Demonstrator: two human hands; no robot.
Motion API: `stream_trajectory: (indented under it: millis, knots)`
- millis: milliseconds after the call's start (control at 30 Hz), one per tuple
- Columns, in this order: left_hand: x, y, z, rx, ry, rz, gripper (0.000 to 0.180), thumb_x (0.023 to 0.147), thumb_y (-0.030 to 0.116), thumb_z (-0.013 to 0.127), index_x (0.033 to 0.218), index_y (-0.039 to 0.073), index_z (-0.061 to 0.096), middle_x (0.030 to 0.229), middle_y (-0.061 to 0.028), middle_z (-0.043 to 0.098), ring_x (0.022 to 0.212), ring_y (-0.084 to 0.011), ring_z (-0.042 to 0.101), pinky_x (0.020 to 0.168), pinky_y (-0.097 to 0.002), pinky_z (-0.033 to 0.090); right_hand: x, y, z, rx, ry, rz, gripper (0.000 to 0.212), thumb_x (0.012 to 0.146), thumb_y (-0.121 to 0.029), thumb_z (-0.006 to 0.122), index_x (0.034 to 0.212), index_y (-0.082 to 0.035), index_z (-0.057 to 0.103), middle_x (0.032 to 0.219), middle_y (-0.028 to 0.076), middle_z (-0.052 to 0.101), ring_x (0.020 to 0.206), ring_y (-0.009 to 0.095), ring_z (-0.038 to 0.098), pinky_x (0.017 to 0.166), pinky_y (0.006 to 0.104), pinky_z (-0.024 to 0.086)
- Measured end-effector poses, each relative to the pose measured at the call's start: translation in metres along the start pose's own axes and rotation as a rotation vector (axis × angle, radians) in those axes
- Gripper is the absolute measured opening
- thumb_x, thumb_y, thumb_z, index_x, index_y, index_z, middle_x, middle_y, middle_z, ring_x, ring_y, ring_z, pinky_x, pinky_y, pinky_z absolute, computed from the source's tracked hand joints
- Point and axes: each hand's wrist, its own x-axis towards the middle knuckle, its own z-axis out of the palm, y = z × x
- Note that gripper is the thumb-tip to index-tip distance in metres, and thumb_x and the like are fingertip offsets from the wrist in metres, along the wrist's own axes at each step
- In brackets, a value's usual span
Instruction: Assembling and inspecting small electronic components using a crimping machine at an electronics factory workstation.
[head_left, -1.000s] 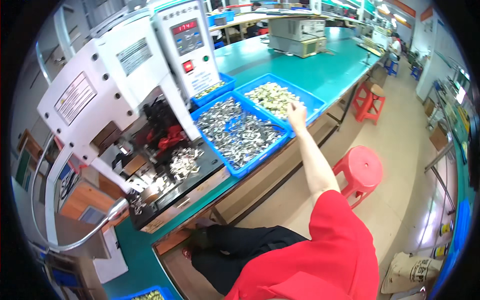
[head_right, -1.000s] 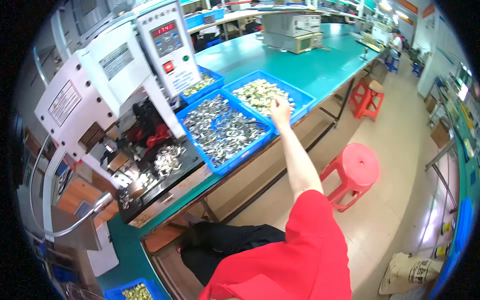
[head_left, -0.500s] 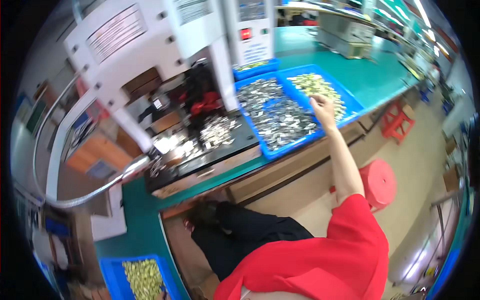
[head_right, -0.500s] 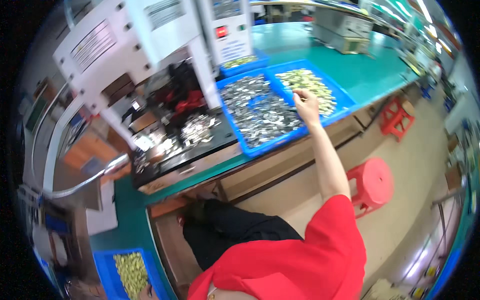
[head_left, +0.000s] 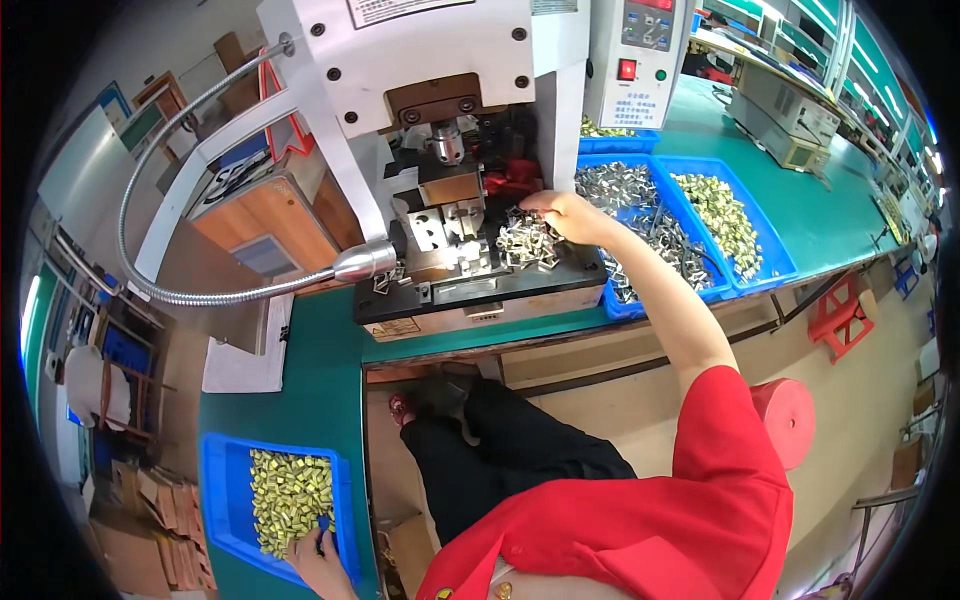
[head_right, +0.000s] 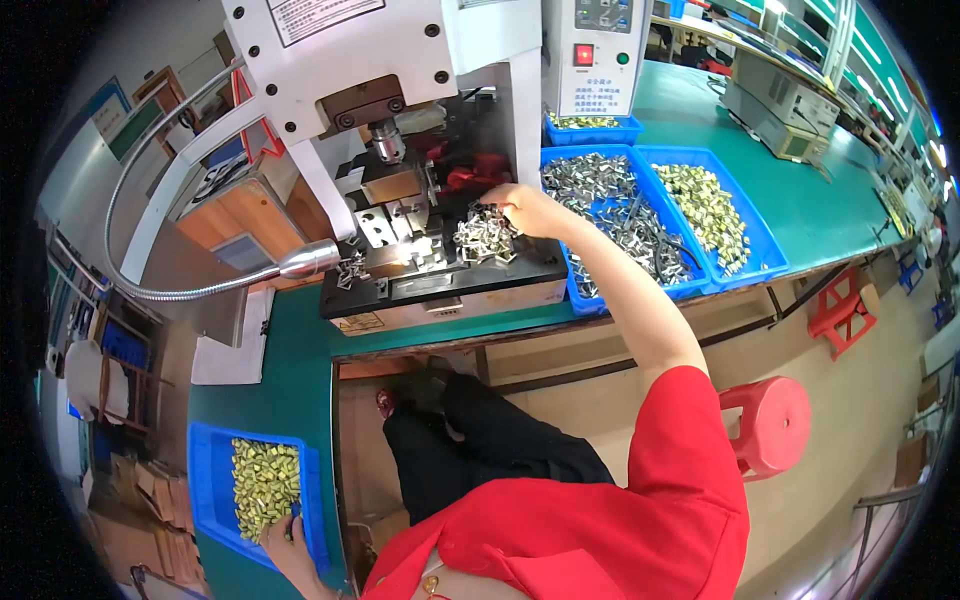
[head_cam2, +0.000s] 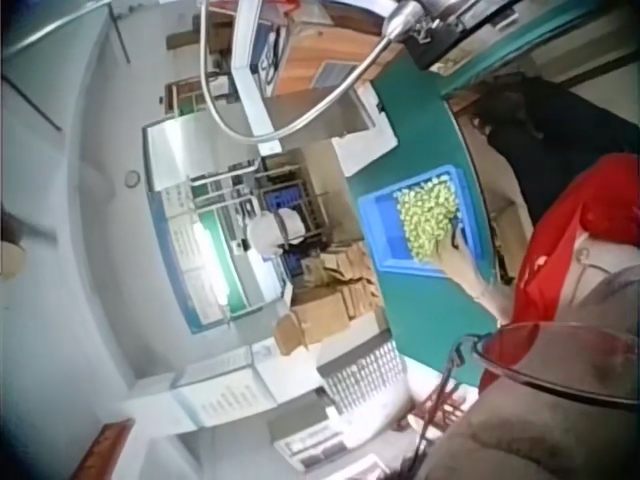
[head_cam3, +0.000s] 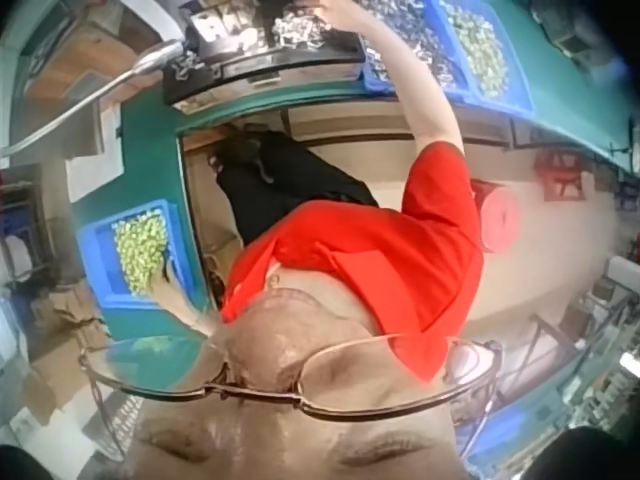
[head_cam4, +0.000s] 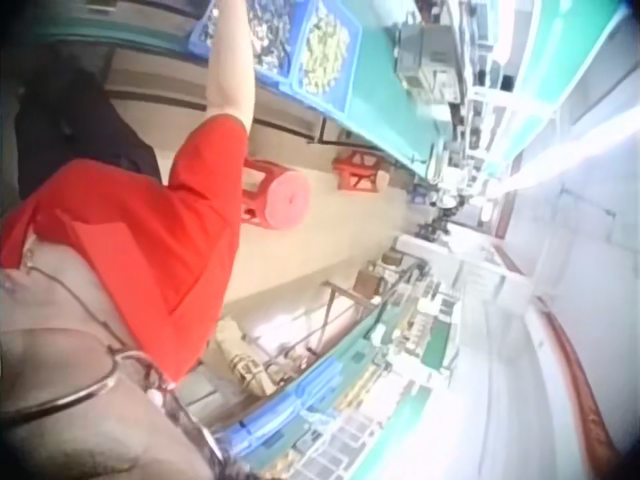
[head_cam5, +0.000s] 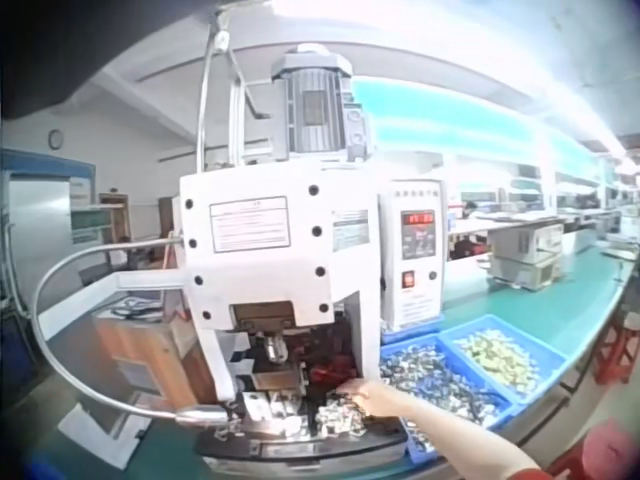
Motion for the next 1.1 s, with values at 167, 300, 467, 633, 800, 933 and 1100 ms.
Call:
stream_trajectory:
  millis: [167, 300, 467, 633, 800, 933, 1100]
  knots:
    - [0.004, 0.009, -0.005, 0.028, -0.091, -0.053, 0.02, 0.077, 0.009, 0.07, 0.094, -0.001, 0.067, 0.1, -0.0203, 0.061, 0.108, -0.0375, 0.049, 0.095, -0.0442, 0.038, -0.019, -0.019, -0.011, -0.11, 0.007, -0.108, 0.029, 0.087, -0.003, 0.051, 0.113, 0.002, 0.061, 0.114, 0.017, 0.064, 0.104, 0.029, 0.061, 0.09, 0.035, 0.046]
    - [0.004, 0.003, -0.002, 0.038, -0.05, -0.053, 0.02, 0.077, 0.01, 0.071, 0.093, -0.001, 0.067, 0.096, -0.0196, 0.062, 0.108, -0.0381, 0.049, 0.096, -0.0444, 0.037, 0.021, -0.016, -0.024, -0.052, 0.106, -0.022, 0.022, 0.079, -0.004, 0.066, 0.1, 0.001, 0.068, 0.094, 0.015, 0.069, 0.085, 0.027, 0.066, 0.075, 0.0354, 0.051]
    - [0.004, 0.005, -0.004, 0.04, -0.069, -0.05, 0.02, 0.079, 0.011, 0.069, 0.095, -0.001, 0.067, 0.097, -0.0185, 0.064, 0.108, -0.0393, 0.049, 0.097, -0.0456, 0.037, 0.067, 0.009, -0.008, -0.247, -0.15, -0.053, 0.018, 0.074, -0.003, 0.072, 0.092, -0.004, 0.072, 0.089, 0.014, 0.07, 0.083, 0.026, 0.068, 0.073, 0.0343, 0.052]
    - [0.003, 0.018, -0.011, 0.026, -0.098, -0.072, 0.02, 0.08, 0.011, 0.068, 0.096, -0.001, 0.067, 0.099, -0.0198, 0.063, 0.111, -0.0409, 0.048, 0.098, -0.0463, 0.036, 0.072, 0.007, -0.004, -0.302, -0.191, -0.08, 0.012, 0.073, -0.003, 0.073, 0.084, -0.001, 0.071, 0.085, 0.015, 0.069, 0.081, 0.026, 0.067, 0.073, 0.0341, 0.052]
    - [0.002, 0.009, -0.004, 0.036, -0.059, -0.061, 0.02, 0.077, 0.008, 0.069, 0.095, 0.0, 0.067, 0.098, -0.0193, 0.064, 0.111, -0.0412, 0.048, 0.099, -0.0465, 0.036, 0.06, -0.004, -0.003, -0.396, -0.193, -0.048, 0.009, 0.082, 0.0, 0.062, 0.091, 0.0, 0.065, 0.093, 0.014, 0.064, 0.088, 0.032, 0.062, 0.077, 0.0385, 0.049]
    - [0.005, 0.002, -0.003, 0.027, -0.098, -0.003, 0.023, 0.073, 0.004, 0.07, 0.096, 0.003, 0.068, 0.095, -0.0155, 0.065, 0.109, -0.0384, 0.05, 0.101, -0.046, 0.035, 0.055, -0.02, -0.006, -0.382, -0.105, 0.051, 0.008, 0.083, -0.002, 0.063, 0.09, 0.0, 0.064, 0.095, 0.015, 0.066, 0.086, 0.031, 0.063, 0.076, 0.038, 0.05]
    - [0.01, -0.012, 0.0, -0.01, -0.208, 0.071, 0.028, 0.068, 0.001, 0.071, 0.096, 0.005, 0.069, 0.091, -0.0101, 0.065, 0.102, -0.0318, 0.052, 0.103, -0.0445, 0.032, 0.04, -0.02, -0.016, -0.064, -0.081, -0.035, 0.021, 0.082, -0.006, 0.063, 0.102, -0.004, 0.068, 0.094, 0.014, 0.069, 0.09, 0.025, 0.066, 0.078, 0.0328, 0.051]
